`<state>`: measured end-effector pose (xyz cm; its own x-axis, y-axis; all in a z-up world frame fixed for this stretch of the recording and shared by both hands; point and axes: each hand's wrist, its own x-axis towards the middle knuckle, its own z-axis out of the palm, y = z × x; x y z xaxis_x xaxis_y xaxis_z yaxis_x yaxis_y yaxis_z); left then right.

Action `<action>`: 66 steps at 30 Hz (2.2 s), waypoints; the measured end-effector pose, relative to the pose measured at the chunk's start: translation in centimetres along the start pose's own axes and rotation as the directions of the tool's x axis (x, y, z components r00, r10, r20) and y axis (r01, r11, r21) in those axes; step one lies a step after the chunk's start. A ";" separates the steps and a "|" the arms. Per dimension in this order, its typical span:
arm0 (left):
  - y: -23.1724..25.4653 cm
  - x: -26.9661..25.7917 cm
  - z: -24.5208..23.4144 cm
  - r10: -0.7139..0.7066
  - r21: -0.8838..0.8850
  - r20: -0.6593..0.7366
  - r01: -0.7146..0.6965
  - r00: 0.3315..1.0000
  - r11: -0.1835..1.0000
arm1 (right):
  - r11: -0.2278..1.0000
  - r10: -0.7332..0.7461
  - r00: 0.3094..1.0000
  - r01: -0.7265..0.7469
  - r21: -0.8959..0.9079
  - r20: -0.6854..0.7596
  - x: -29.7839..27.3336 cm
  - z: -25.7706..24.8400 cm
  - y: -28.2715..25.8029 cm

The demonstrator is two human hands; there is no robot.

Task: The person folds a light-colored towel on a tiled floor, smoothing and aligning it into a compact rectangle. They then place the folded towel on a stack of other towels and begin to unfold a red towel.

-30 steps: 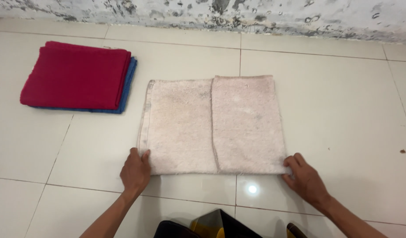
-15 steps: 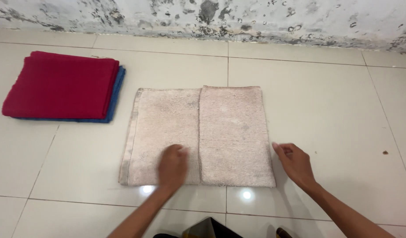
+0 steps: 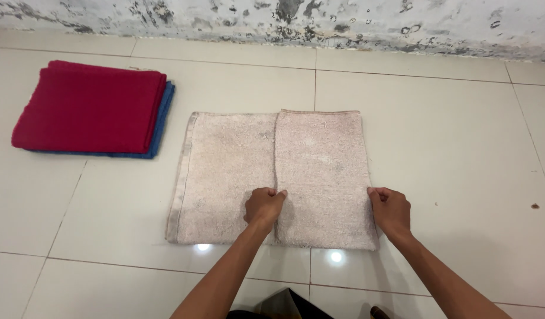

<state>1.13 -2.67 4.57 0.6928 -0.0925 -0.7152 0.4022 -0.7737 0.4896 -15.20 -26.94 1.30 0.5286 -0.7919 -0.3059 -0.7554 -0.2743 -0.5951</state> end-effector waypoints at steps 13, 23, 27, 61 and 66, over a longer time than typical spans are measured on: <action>0.2 -2.6 0.0 0.180 0.251 0.022 -0.179 0.983 0.951 | 0.993 0.028 0.999 -0.024 -0.113 0.029 -1.3 0.0 -1.6; -3.3 0.7 3.2 0.299 -0.353 0.245 -0.203 0.922 0.913 | 0.996 0.006 1.000 -0.008 0.089 0.016 -3.9 -0.1 -1.7; -3.3 -0.8 2.7 0.295 -0.076 0.149 -0.286 0.944 0.955 | 0.993 -0.115 0.993 0.115 0.008 -0.013 -4.0 0.0 -1.0; 6.3 6.3 1.3 0.178 -0.069 -0.038 -0.180 0.983 0.981 | 0.984 -0.168 0.970 0.177 0.034 -0.175 7.9 1.1 -7.0; 6.1 8.9 2.8 0.258 -0.222 0.085 -0.234 0.963 0.947 | 0.982 -0.187 0.973 0.184 -0.039 -0.131 9.4 1.7 -8.8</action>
<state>8.02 -9.96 -0.21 0.7195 -0.3416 -0.6047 0.3516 -0.5717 0.7413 -2.90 -31.07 2.45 0.6054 -0.7909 -0.0889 -0.6597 -0.4362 -0.6120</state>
